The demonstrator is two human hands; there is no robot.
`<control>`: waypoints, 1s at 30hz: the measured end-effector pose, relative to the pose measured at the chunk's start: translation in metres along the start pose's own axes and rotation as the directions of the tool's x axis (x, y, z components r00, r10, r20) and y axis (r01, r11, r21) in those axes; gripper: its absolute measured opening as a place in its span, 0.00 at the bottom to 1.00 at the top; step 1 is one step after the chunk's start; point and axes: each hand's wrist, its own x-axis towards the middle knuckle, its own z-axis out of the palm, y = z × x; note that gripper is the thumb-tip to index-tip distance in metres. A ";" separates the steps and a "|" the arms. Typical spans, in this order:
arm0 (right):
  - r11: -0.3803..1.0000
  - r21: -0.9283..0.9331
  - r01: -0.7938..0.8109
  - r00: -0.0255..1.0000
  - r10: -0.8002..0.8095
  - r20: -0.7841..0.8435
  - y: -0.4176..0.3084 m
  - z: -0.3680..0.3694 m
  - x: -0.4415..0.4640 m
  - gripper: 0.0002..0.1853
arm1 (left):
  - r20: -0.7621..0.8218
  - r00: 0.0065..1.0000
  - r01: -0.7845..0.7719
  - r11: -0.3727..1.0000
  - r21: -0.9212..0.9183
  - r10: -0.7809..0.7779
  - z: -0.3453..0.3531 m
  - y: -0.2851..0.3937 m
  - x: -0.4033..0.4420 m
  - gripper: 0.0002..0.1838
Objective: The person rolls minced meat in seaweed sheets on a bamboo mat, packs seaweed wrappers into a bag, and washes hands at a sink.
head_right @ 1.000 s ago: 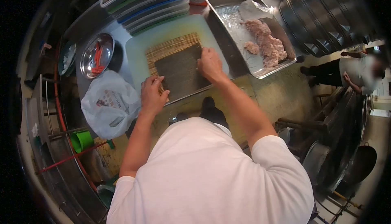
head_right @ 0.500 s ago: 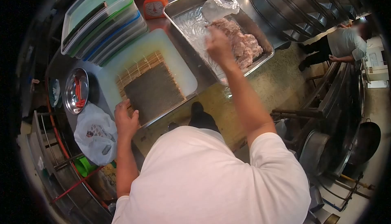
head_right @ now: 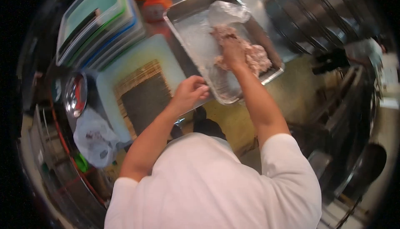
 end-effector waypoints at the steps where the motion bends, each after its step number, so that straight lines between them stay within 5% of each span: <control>1: 0.997 -0.039 0.065 0.997 -0.064 0.038 0.007 0.009 -0.001 0.11 | -0.006 1.000 -0.003 1.000 -0.020 0.003 0.005 -0.009 0.012 0.08; 8: 0.942 0.334 -0.028 0.963 -0.064 0.261 -0.007 -0.022 0.011 0.12 | -0.124 0.985 0.098 0.981 -0.168 -0.120 0.014 0.009 0.010 0.07; 10: 0.949 0.238 0.205 0.972 -0.168 -0.166 -0.008 -0.035 0.008 0.18 | -0.117 0.983 0.115 0.976 -0.186 -0.139 0.014 0.011 0.010 0.08; 12: 0.913 0.400 0.082 0.991 -0.117 0.063 0.018 -0.002 0.025 0.23 | -0.112 0.987 0.094 0.975 -0.201 -0.118 0.015 -0.001 0.015 0.08; 14: 0.943 0.331 0.030 0.999 -0.022 -0.025 0.013 0.002 0.027 0.15 | -0.098 0.991 0.076 0.979 -0.190 -0.096 0.015 -0.009 0.019 0.09; 16: 0.959 0.270 -0.090 0.985 0.045 0.169 0.004 -0.005 0.027 0.11 | -0.121 0.989 0.056 0.966 -0.251 -0.088 0.016 -0.011 0.019 0.08; 22: 0.960 0.273 0.063 0.998 -0.066 0.002 -0.018 0.002 -0.017 0.10 | -0.090 0.993 0.061 0.981 -0.185 -0.078 0.012 -0.003 0.017 0.08; 24: 0.931 0.357 -0.077 0.972 -0.010 0.236 -0.029 -0.021 -0.019 0.07 | -0.085 0.994 0.056 0.978 -0.200 -0.074 0.010 -0.003 0.016 0.08; 26: 0.955 0.295 -0.007 0.976 -0.057 0.210 -0.039 -0.035 -0.006 0.07 | -0.043 0.994 0.094 0.983 -0.156 -0.102 0.009 -0.002 0.017 0.08; 28: 0.881 0.365 0.300 0.928 -0.182 -0.325 -0.041 -0.025 0.019 0.07 | -0.060 0.994 0.084 0.985 -0.153 -0.094 0.010 0.002 0.018 0.09; 30: 0.900 0.318 0.297 0.943 -0.224 -0.247 -0.024 0.000 0.042 0.08 | -0.086 0.991 0.089 0.987 -0.136 -0.101 0.012 -0.002 0.016 0.09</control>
